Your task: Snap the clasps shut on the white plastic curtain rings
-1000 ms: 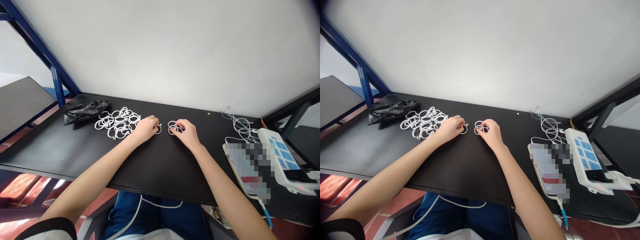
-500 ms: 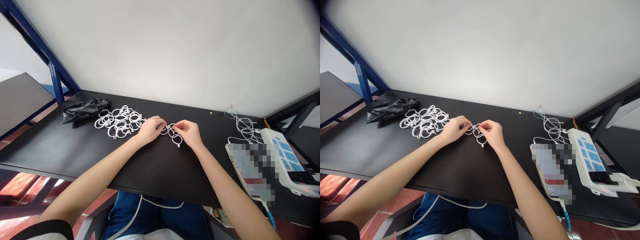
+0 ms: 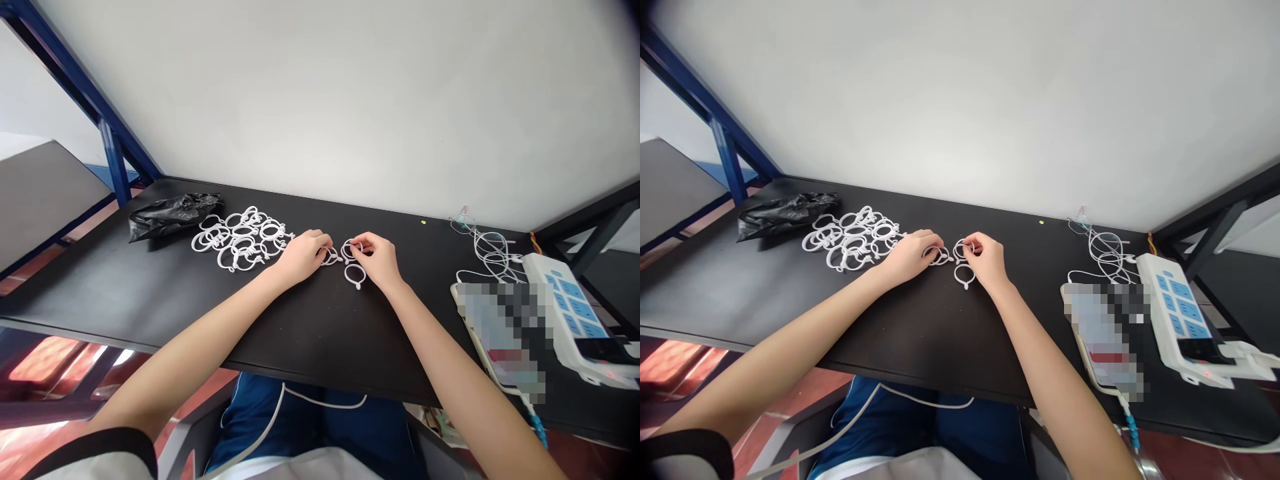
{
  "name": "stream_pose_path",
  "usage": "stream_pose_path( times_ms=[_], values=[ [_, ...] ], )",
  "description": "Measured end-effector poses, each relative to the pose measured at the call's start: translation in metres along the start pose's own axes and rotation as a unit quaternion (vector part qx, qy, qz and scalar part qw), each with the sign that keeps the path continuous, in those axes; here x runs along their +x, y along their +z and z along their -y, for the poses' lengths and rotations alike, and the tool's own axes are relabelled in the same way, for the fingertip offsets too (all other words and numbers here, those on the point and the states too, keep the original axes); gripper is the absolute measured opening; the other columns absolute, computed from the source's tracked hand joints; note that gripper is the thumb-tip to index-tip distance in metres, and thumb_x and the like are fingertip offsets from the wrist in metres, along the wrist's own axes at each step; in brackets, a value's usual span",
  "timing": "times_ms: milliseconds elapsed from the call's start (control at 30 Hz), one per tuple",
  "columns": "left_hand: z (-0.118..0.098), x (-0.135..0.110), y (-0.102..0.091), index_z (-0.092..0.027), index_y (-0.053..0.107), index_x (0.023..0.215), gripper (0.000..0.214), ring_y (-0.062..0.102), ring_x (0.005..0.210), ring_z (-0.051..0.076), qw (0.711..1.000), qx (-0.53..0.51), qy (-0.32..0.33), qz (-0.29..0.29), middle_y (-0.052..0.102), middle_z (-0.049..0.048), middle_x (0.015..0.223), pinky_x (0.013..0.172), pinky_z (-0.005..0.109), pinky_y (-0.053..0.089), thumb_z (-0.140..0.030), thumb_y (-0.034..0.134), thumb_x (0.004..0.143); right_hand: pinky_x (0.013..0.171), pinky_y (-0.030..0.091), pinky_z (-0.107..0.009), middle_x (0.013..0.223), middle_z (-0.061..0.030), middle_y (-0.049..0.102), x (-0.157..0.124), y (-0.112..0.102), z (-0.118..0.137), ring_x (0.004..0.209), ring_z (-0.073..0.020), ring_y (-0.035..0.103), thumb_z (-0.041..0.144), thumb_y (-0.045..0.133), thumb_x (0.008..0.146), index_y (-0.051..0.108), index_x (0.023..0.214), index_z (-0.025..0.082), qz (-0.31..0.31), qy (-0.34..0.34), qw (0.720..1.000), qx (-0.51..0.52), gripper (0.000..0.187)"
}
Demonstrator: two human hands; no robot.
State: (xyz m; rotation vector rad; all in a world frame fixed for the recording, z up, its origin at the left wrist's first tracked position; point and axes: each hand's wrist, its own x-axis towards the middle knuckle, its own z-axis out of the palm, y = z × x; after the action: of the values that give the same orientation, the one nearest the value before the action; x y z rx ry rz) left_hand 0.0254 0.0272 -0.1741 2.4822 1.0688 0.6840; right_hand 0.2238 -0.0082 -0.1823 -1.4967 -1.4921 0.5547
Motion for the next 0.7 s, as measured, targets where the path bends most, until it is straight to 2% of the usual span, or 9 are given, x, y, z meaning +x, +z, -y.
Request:
stream_pose_path(
  times_ms=[100, 167, 333, 400, 533, 700],
  values=[
    [0.001, 0.0, -0.002, -0.017, 0.065, 0.105, 0.027, 0.059, 0.076, 0.017, 1.0, -0.017, 0.003, -0.008, 0.063, 0.0056, 0.093, 0.071, 0.031, 0.049, -0.013, 0.045, 0.088, 0.065, 0.049, -0.032, 0.074, -0.0017, 0.069, -0.004, -0.005, 0.004, 0.068, -0.0177, 0.063, 0.022, 0.064, 0.071, 0.06, 0.07, 0.021, 0.002, 0.0, 0.999, -0.039, 0.005],
    [0.002, 0.0, -0.003, -0.017, 0.067, 0.107, 0.029, 0.059, 0.075, 0.016, 0.999, -0.037, 0.007, -0.022, 0.061, 0.0071, 0.097, 0.071, 0.03, 0.049, -0.014, 0.043, 0.09, 0.064, 0.047, -0.031, 0.072, -0.0004, 0.069, -0.005, -0.01, 0.006, 0.065, -0.0168, 0.061, 0.02, 0.065, 0.071, 0.057, 0.071, 0.022, -0.005, 0.005, 0.998, -0.063, 0.008],
    [-0.001, 0.002, -0.007, -0.017, 0.071, 0.1, 0.029, 0.058, 0.077, 0.015, 0.993, -0.103, 0.018, -0.054, 0.06, 0.0065, 0.094, 0.072, 0.028, 0.049, -0.011, 0.045, 0.088, 0.064, 0.041, -0.033, 0.072, 0.0007, 0.068, -0.006, -0.018, 0.009, 0.061, -0.0173, 0.053, 0.017, 0.066, 0.069, 0.067, 0.087, 0.026, -0.023, 0.017, 0.994, -0.102, 0.021],
    [-0.004, 0.002, -0.008, -0.017, 0.07, 0.093, 0.027, 0.059, 0.078, 0.014, 0.989, -0.131, 0.024, -0.058, 0.061, 0.0055, 0.093, 0.072, 0.027, 0.049, -0.008, 0.046, 0.085, 0.064, 0.043, -0.034, 0.071, -0.0001, 0.068, -0.005, -0.017, 0.009, 0.059, -0.0169, 0.053, 0.018, 0.067, 0.069, 0.069, 0.088, 0.025, -0.023, 0.022, 0.996, -0.088, 0.02],
    [-0.008, 0.002, -0.01, -0.016, 0.064, 0.078, 0.023, 0.06, 0.085, 0.015, 0.98, -0.186, 0.041, -0.062, 0.063, 0.0043, 0.092, 0.075, 0.026, 0.049, -0.001, 0.046, 0.077, 0.062, 0.047, -0.033, 0.072, -0.0035, 0.069, -0.005, -0.013, 0.01, 0.059, -0.0169, 0.057, 0.025, 0.067, 0.072, 0.07, 0.077, 0.02, -0.029, 0.037, 0.999, -0.022, 0.007],
    [-0.014, 0.001, -0.01, -0.016, 0.063, 0.083, 0.027, 0.061, 0.082, 0.014, 0.967, -0.244, 0.054, -0.054, 0.065, 0.0027, 0.089, 0.075, 0.026, 0.049, 0.003, 0.048, 0.073, 0.063, 0.051, -0.034, 0.077, -0.0063, 0.071, -0.006, -0.01, 0.015, 0.067, -0.0191, 0.062, 0.03, 0.072, 0.07, 0.07, 0.077, 0.019, -0.052, 0.05, 0.995, 0.065, 0.013]
  ],
)
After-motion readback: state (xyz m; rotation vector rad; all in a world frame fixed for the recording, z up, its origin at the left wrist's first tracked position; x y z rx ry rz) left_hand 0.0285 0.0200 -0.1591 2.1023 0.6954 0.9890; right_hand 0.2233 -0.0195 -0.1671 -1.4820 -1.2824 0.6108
